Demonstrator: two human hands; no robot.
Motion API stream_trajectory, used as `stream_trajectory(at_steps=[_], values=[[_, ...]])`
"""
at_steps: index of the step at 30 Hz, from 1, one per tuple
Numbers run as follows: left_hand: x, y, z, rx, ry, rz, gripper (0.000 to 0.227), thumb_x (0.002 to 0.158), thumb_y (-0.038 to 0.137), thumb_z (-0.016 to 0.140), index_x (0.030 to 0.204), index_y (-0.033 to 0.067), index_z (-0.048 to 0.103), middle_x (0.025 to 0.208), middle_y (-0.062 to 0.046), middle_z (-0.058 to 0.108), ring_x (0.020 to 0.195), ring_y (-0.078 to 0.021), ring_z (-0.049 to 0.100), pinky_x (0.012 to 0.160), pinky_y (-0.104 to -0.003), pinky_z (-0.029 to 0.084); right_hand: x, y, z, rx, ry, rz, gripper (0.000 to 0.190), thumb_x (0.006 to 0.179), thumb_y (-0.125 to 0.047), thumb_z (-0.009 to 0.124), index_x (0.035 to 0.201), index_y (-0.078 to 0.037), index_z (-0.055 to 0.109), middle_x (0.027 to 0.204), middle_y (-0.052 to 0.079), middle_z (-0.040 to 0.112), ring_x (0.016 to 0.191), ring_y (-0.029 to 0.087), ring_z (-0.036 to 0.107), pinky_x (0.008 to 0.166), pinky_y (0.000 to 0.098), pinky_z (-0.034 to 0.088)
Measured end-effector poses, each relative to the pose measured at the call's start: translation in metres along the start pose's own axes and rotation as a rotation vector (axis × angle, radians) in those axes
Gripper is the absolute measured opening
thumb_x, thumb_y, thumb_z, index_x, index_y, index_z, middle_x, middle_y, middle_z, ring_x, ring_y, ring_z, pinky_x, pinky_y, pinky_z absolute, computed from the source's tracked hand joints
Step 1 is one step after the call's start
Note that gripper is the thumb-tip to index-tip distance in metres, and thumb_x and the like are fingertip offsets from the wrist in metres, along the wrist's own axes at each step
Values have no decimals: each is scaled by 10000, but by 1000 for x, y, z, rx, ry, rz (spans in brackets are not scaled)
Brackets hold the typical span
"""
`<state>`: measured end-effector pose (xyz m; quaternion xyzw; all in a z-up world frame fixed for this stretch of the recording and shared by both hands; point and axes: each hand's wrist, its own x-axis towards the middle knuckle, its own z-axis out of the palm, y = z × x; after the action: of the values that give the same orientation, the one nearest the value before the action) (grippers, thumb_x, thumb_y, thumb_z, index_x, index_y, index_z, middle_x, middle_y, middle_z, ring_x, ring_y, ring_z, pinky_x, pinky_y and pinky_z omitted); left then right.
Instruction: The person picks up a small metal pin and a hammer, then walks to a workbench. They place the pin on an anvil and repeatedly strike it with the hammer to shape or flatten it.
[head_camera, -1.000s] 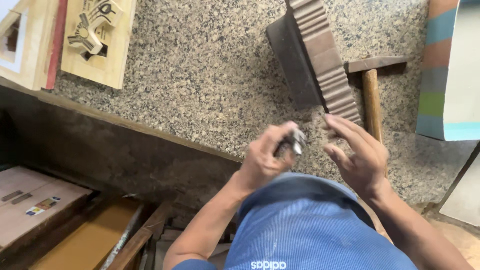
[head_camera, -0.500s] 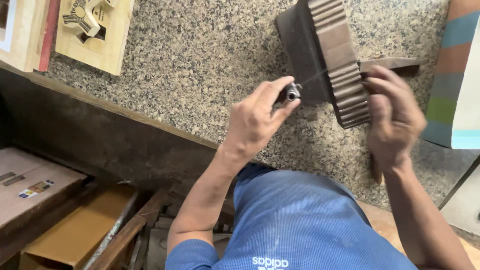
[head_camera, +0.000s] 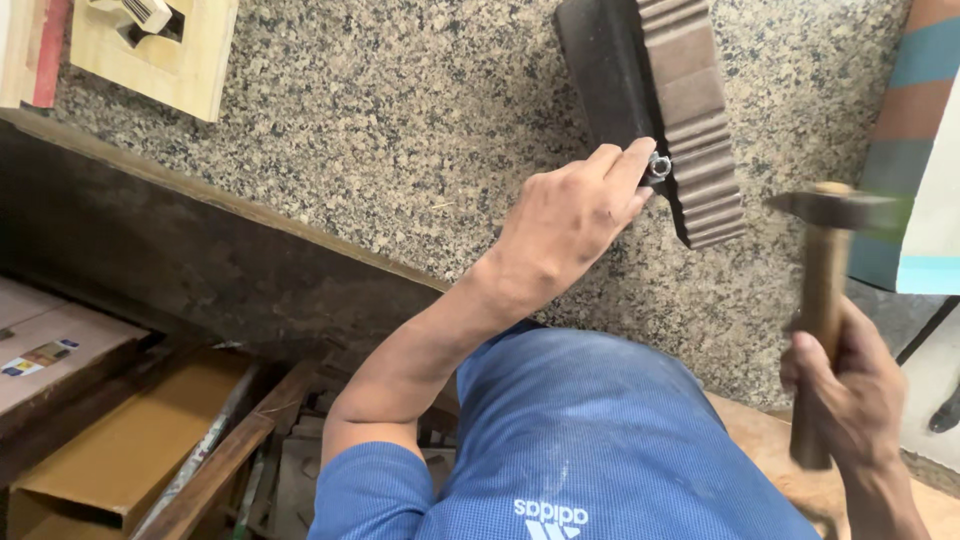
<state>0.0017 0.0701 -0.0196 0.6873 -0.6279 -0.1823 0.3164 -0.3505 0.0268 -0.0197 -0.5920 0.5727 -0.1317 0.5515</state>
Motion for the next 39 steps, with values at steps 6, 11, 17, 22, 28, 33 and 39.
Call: stream_trajectory(at_steps=[6, 11, 17, 22, 28, 33, 39], values=[[5, 3, -3, 62, -43, -28, 426, 985, 256, 653, 1338, 29, 582, 978, -105, 649, 797, -272, 720, 654, -395, 591, -19, -48, -8, 159, -59, -237, 548, 1105, -336, 548, 1502, 21, 425, 771, 39, 630, 594, 77, 615, 566, 257, 526], [7, 7, 0, 101, 2, -19, 433, 984, 235, 646, 1346, 8, 579, 953, -114, 645, 765, -262, 719, 625, -383, 591, -6, -74, 3, -24, -61, -191, 565, 1097, -209, 471, 1624, -36, 363, 917, 113, 678, 627, 92, 582, 558, 263, 501], [2, 3, 8, 93, 47, 13, 392, 1006, 148, 608, 1352, -34, 580, 952, -116, 652, 741, -232, 717, 595, -331, 592, -1, -79, 15, -280, -97, -365, 582, 1114, -55, 463, 1675, -125, 321, 1037, 168, 703, 659, 105, 609, 581, 261, 537], [2, 2, 10, 79, 63, 3, 363, 1017, 155, 609, 1340, -8, 588, 945, -104, 652, 738, -228, 718, 600, -340, 589, -1, -82, 19, -290, -53, -340, 563, 1117, -13, 471, 1664, -109, 378, 1014, 164, 701, 690, 114, 606, 617, 269, 531], [4, 6, 14, 112, 73, 4, 376, 1003, 164, 616, 1341, 5, 583, 954, -92, 650, 747, -219, 716, 611, -344, 590, -2, -81, 23, -236, -75, -360, 565, 1107, 9, 465, 1655, -97, 380, 1023, 147, 687, 650, 99, 607, 595, 247, 528], [7, 6, 15, 121, 61, 4, 380, 1008, 180, 625, 1341, 3, 579, 965, -87, 649, 752, -216, 713, 609, -338, 585, -1, -76, 23, -155, -98, -392, 565, 1101, 20, 478, 1646, -105, 393, 1054, 145, 681, 643, 93, 606, 561, 221, 521], [5, 6, 13, 137, 70, 19, 399, 992, 198, 638, 1336, 4, 582, 968, -86, 652, 760, -220, 712, 617, -342, 581, 1, -72, 24, -212, -86, -428, 562, 1093, 25, 482, 1633, -107, 394, 1039, 143, 685, 628, 87, 602, 553, 225, 519]])
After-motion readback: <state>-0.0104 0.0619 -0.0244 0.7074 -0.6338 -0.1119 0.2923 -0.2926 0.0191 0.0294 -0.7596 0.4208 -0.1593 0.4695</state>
